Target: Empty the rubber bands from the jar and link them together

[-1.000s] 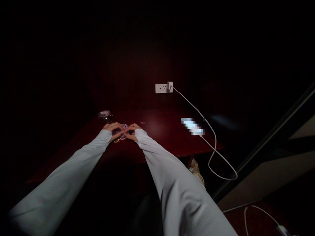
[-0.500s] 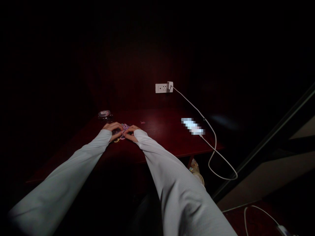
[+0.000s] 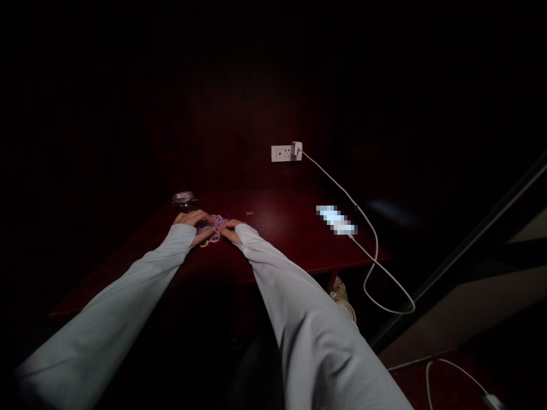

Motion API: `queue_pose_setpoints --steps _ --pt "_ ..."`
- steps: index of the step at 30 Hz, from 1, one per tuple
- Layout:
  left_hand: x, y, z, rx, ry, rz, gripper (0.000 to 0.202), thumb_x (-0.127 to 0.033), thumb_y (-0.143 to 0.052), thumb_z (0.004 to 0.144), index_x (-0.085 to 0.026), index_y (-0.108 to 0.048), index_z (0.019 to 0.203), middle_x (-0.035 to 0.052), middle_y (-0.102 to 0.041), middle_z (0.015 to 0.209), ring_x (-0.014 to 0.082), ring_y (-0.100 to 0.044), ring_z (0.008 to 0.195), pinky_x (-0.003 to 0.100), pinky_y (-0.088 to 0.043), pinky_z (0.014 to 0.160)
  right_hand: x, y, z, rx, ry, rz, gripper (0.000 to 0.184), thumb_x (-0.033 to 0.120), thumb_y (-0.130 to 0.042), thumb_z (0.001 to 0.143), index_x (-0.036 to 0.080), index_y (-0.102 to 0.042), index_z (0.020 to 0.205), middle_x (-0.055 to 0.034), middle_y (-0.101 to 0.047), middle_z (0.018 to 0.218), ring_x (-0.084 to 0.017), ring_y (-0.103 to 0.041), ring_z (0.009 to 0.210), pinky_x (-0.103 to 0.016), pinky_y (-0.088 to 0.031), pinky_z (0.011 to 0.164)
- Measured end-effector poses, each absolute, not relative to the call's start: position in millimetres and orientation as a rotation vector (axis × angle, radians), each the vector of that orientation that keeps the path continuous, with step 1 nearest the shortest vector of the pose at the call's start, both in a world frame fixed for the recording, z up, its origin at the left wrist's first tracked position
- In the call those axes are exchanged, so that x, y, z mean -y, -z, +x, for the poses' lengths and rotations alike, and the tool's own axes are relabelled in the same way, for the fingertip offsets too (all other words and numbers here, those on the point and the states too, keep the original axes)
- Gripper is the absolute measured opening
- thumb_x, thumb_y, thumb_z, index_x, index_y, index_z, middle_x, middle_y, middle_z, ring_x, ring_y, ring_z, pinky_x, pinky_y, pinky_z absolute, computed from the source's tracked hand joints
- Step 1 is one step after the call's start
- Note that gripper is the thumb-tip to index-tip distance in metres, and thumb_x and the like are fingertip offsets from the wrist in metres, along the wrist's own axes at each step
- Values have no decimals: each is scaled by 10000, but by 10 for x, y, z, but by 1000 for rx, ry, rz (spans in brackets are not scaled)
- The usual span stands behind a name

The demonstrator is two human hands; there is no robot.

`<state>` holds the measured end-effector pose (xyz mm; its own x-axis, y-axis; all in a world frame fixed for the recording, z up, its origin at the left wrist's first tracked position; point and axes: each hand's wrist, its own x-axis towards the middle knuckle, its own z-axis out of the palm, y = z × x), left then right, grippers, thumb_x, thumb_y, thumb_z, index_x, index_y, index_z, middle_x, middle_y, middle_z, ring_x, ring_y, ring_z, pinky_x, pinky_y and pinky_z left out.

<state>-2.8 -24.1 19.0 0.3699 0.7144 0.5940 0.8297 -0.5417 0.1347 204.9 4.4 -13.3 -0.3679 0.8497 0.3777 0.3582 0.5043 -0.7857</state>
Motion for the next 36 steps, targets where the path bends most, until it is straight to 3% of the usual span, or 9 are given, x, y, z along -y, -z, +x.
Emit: queue_pose_setpoints --steps 10,16,22,28,33,36 --pt "163 -171 -77 1498 921 -2324 135 -390 -660 863 -257 -644 878 23 -756 988 269 -687 1016 414 -395 873 -1 112 2057 1899 -807 -981 196 290 -634 900 205 -691 733 13 -650 806 -150 -582 847 -251 -444 837" --pt "115 -170 -104 1579 973 -2256 142 -384 -672 843 -263 -602 820 11 -735 933 270 -669 981 412 -394 845 3 57 2127 1840 -747 -960 333 308 -577 923 213 -576 604 9 -574 742 -154 -549 798 -277 -446 830" --pt "199 -200 -51 1609 1018 -2189 152 -342 -638 880 -253 -541 804 5 -711 900 247 -666 924 402 -384 839 23 42 2133 1707 -785 -992 494 506 -543 956 223 -499 553 6 -538 701 -142 -530 735 -266 -465 755" --pt "262 -244 -29 1632 1055 -2209 132 -334 -590 911 -248 -538 826 14 -714 934 246 -673 942 396 -397 855 -14 -3 2143 1517 -1090 -1046 615 646 -514 970 222 -438 531 -30 -577 724 -157 -582 721 -239 -501 568" --pt "275 -238 -2 1613 1039 -2245 116 -315 -570 906 -251 -515 827 10 -704 921 243 -677 929 391 -409 858 -25 3 2120 1524 -1096 -1049 587 572 -562 967 219 -441 514 -13 -569 686 -141 -561 664 -240 -479 581" --pt "283 -234 18 1621 1063 -2248 57 -314 -577 905 -267 -546 918 13 -731 985 249 -685 961 388 -424 869 -11 26 2098 1573 -1038 -1042 528 480 -578 958 216 -478 511 24 -508 588 -122 -500 624 -235 -421 612"
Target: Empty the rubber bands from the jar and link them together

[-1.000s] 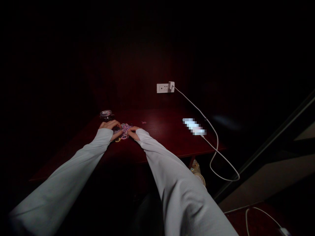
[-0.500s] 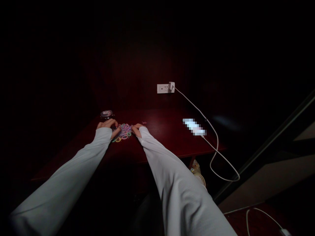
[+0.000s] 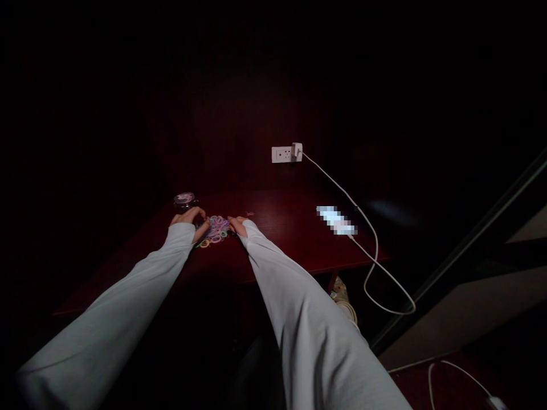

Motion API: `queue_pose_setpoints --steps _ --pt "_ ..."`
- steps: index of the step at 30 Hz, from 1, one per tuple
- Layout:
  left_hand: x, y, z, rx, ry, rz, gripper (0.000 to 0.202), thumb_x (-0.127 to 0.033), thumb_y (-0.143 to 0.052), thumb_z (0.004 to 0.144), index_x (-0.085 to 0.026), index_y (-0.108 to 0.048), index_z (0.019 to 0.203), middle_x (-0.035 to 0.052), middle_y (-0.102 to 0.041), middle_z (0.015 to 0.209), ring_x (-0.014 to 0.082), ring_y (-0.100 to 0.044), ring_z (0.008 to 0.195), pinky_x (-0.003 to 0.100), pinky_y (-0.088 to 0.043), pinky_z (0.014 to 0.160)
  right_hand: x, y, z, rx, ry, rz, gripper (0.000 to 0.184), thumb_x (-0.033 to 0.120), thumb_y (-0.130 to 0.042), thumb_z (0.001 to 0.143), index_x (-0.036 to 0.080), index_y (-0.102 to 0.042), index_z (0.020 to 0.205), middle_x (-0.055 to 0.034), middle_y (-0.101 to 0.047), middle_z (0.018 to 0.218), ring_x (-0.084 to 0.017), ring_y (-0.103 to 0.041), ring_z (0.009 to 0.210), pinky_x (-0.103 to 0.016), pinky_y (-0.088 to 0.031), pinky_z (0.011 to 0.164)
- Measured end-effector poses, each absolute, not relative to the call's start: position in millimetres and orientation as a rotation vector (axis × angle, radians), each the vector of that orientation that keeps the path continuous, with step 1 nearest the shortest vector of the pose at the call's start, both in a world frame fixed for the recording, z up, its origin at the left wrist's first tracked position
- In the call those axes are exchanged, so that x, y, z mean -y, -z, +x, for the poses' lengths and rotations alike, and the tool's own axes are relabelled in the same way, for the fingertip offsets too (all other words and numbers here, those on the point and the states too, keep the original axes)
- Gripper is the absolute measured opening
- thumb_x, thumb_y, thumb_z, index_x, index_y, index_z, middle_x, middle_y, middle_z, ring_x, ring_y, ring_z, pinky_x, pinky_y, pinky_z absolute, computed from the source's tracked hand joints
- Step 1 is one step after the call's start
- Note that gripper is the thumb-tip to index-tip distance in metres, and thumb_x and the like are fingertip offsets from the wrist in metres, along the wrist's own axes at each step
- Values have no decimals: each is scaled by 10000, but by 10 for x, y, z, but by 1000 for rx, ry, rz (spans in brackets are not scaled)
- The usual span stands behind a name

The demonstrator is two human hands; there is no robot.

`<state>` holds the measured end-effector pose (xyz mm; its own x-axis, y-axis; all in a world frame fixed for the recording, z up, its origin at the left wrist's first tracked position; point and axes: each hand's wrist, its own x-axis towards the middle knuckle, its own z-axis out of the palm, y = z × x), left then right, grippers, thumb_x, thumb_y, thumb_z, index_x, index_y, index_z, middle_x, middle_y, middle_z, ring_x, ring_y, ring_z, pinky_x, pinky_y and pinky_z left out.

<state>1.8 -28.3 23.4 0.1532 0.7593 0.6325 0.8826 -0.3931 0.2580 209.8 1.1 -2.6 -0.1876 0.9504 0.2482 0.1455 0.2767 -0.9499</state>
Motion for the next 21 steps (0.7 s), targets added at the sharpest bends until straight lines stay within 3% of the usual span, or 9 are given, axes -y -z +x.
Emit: queue_pose_setpoints --steps 6,12,21 --pt "339 -256 79 1527 1032 -2349 235 -308 -578 902 -277 -595 1135 41 -744 1176 281 -698 1084 399 -444 925 51 23 2095 1621 -1139 -959 410 515 -678 891 202 -621 633 41 -573 588 -121 -489 609 -236 -376 600" --pt "366 -256 105 1422 972 -2404 199 -304 -590 913 -277 -595 1111 35 -765 1140 264 -714 1074 388 -442 922 2 53 2032 1625 -1175 -957 381 443 -771 829 201 -585 601 46 -600 584 -106 -476 593 -221 -357 598" --pt "321 -231 85 1342 891 -2555 155 -366 -594 937 -257 -654 1030 43 -779 1121 251 -714 1060 379 -450 908 69 19 2058 1573 -1235 -955 270 281 -782 844 192 -606 659 46 -664 636 -98 -510 592 -225 -378 646"
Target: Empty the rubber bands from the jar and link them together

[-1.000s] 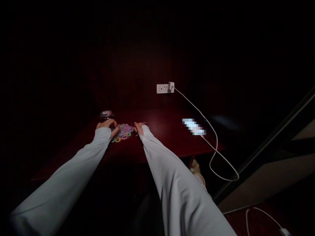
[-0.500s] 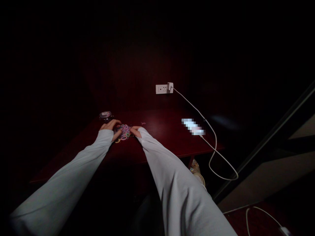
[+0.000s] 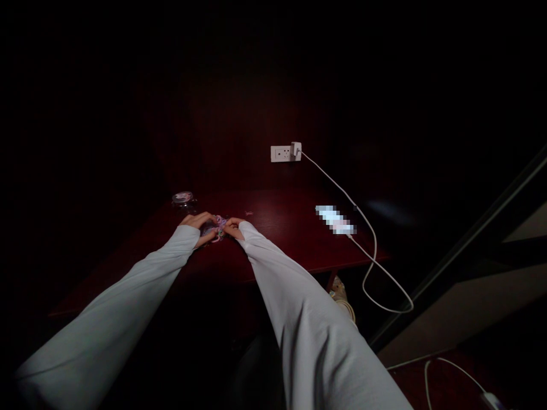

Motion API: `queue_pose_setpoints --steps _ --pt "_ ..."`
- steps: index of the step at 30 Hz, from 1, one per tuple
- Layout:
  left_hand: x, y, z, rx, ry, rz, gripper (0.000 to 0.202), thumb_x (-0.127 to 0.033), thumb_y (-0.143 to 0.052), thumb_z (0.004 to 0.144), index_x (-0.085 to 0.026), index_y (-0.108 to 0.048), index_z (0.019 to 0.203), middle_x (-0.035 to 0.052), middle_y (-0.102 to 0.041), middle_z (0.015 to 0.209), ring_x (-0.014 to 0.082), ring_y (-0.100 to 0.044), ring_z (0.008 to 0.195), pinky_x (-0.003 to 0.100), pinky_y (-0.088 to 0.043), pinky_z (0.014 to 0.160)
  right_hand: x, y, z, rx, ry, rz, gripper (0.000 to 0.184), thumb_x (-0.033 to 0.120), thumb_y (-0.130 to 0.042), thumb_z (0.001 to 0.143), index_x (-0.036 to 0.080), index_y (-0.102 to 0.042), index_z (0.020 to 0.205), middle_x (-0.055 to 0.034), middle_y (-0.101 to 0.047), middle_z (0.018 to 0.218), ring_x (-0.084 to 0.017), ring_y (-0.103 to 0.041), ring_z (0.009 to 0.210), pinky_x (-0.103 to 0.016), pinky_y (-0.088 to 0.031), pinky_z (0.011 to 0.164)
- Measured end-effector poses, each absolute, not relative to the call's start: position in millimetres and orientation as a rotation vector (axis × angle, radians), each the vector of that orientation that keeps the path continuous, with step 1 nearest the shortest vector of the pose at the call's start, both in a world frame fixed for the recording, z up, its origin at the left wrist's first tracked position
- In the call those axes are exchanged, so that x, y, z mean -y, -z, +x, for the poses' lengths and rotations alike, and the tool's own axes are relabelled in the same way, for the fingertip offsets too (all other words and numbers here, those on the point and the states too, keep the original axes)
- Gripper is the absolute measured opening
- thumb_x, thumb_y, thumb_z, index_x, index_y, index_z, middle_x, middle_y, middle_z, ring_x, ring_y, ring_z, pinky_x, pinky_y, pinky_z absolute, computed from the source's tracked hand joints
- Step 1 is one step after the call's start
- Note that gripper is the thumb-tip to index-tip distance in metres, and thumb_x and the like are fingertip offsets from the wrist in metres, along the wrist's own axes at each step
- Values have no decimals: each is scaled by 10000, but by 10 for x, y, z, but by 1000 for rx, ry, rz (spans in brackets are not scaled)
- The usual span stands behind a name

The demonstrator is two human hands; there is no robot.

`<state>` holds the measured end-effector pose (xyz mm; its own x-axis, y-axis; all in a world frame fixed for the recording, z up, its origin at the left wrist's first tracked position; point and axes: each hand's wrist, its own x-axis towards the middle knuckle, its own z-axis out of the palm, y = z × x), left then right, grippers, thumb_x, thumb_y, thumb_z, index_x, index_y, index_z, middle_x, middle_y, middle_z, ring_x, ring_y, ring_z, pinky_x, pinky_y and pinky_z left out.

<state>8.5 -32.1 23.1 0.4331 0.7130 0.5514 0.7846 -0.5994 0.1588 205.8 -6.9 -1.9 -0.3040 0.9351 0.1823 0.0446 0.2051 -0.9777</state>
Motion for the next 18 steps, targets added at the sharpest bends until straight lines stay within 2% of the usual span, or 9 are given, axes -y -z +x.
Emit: queue_pose_setpoints --steps 6,11,14,18 --pt "282 -204 48 1269 898 -2600 201 -351 -566 979 -242 -699 875 49 -781 1111 244 -716 1067 389 -426 888 80 9 2053 1560 -1201 -981 302 339 -828 799 200 -597 661 66 -616 602 -99 -480 578 -226 -362 622" --pt "237 -167 21 1291 915 -2603 178 -356 -585 971 -250 -696 881 38 -786 1092 233 -710 1080 381 -428 902 27 37 2081 1531 -1094 -1015 319 376 -845 754 210 -593 650 82 -529 564 -97 -442 570 -229 -347 593" --pt "225 -160 4 1307 936 -2596 189 -369 -576 978 -252 -697 893 41 -786 1102 238 -709 1101 386 -428 903 6 48 2127 1446 -1076 -1023 337 417 -822 772 225 -568 662 68 -574 586 -99 -462 551 -230 -371 574" --pt "235 -179 -7 1308 975 -2590 190 -361 -575 979 -248 -704 897 42 -783 1109 237 -719 1083 386 -430 898 -19 64 2185 1297 -1105 -1004 374 485 -807 780 241 -535 702 28 -686 659 -113 -544 562 -241 -459 600"
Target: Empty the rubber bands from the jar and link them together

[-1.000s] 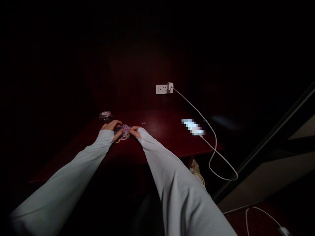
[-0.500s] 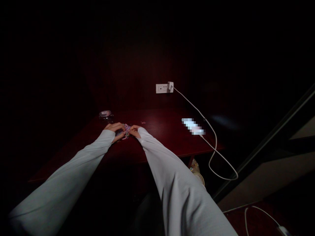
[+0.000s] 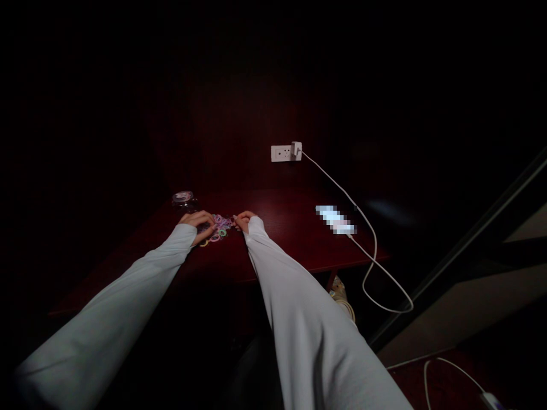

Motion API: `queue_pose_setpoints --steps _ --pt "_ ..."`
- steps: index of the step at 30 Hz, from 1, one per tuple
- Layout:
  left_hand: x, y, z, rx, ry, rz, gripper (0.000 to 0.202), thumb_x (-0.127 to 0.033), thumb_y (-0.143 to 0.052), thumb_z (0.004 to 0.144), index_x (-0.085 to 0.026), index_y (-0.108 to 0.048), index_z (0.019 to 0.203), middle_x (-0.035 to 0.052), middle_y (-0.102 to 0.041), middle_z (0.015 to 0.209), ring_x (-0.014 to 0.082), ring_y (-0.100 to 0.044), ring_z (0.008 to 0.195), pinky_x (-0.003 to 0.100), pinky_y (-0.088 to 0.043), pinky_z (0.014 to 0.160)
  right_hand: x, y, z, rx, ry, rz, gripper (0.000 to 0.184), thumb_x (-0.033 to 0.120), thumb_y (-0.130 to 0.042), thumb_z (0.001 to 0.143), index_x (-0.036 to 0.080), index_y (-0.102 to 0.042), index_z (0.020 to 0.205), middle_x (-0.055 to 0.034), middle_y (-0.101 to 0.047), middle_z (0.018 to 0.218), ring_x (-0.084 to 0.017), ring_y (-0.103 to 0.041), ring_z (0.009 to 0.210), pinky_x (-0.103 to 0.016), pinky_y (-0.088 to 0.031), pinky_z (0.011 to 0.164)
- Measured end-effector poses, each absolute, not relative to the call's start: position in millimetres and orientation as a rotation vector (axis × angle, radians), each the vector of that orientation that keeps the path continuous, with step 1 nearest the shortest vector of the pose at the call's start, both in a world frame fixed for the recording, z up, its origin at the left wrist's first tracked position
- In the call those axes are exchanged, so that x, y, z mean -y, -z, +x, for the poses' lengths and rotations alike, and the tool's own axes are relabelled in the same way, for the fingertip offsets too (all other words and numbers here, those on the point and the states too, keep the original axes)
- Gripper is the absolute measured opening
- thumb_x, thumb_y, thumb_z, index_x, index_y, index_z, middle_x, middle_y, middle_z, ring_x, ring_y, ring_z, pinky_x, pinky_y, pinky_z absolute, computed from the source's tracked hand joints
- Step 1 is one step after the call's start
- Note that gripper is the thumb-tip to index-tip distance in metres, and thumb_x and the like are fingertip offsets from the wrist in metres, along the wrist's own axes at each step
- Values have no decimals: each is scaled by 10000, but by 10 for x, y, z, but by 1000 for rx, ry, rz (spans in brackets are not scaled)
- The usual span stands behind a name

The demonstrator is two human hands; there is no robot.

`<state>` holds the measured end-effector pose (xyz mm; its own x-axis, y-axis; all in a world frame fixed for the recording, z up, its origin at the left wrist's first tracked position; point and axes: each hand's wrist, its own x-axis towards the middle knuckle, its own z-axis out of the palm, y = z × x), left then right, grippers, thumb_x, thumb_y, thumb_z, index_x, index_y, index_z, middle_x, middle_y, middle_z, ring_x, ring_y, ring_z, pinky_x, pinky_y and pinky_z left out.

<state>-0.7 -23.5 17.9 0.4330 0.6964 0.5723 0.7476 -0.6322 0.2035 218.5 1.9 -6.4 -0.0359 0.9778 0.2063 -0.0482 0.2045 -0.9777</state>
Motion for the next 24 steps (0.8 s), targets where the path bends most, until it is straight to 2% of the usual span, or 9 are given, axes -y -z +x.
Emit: queue_pose_setpoints --steps 5,9,11,13,16,19,21,24 --pt "258 -196 1 1330 986 -2556 174 -337 -588 971 -247 -712 890 37 -785 1103 238 -718 1087 381 -430 903 -110 77 2318 1264 -935 -1076 414 525 -825 751 242 -530 688 14 -688 646 -133 -592 597 -246 -476 614" --pt "265 -194 -7 1311 974 -2565 187 -331 -567 984 -241 -707 900 32 -786 1110 225 -713 1086 373 -422 908 -213 86 2461 1222 -823 -1207 382 501 -817 725 235 -547 673 33 -637 602 -136 -594 600 -240 -474 610" --pt "267 -195 -11 1305 962 -2575 192 -329 -558 989 -237 -705 907 32 -787 1112 220 -711 1089 369 -417 906 -251 94 2504 1212 -798 -1229 325 476 -798 743 232 -584 718 24 -657 633 -148 -619 628 -249 -498 627" --pt "269 -198 -11 1311 954 -2578 200 -332 -551 994 -234 -706 913 36 -787 1115 221 -712 1090 370 -412 897 -272 104 2522 1216 -760 -1247 240 435 -752 792 232 -624 781 1 -701 699 -168 -657 685 -274 -538 677" --pt "272 -203 -10 1323 954 -2575 208 -337 -549 998 -233 -705 909 41 -788 1118 225 -712 1101 371 -407 892 -274 111 2530 1257 -671 -1256 95 318 -648 862 238 -690 893 -29 -765 872 -197 -709 847 -325 -576 849" --pt "267 -199 -12 1317 960 -2578 202 -333 -550 996 -234 -704 911 39 -789 1124 224 -712 1105 368 -407 899 -246 90 2542 1358 -555 -1276 289 168 -527 877 243 -728 1071 -42 -778 1108 -209 -690 1064 -361 -523 1044" --pt "261 -195 -15 1312 959 -2580 202 -335 -549 996 -231 -703 916 40 -788 1125 222 -715 1095 367 -406 897 -208 58 2553 1410 -463 -1376 385 114 -478 872 226 -729 1142 -60 -757 1202 -224 -636 1163 -382 -467 1112" --pt "257 -192 -17 1322 954 -2577 210 -347 -554 999 -228 -702 911 42 -787 1118 223 -716 1085 365 -407 889 -116 4 2555 1510 -354 -1579 341 139 -476 915 213 -764 1082 -90 -727 1224 -262 -547 1233 -392 -422 1103"
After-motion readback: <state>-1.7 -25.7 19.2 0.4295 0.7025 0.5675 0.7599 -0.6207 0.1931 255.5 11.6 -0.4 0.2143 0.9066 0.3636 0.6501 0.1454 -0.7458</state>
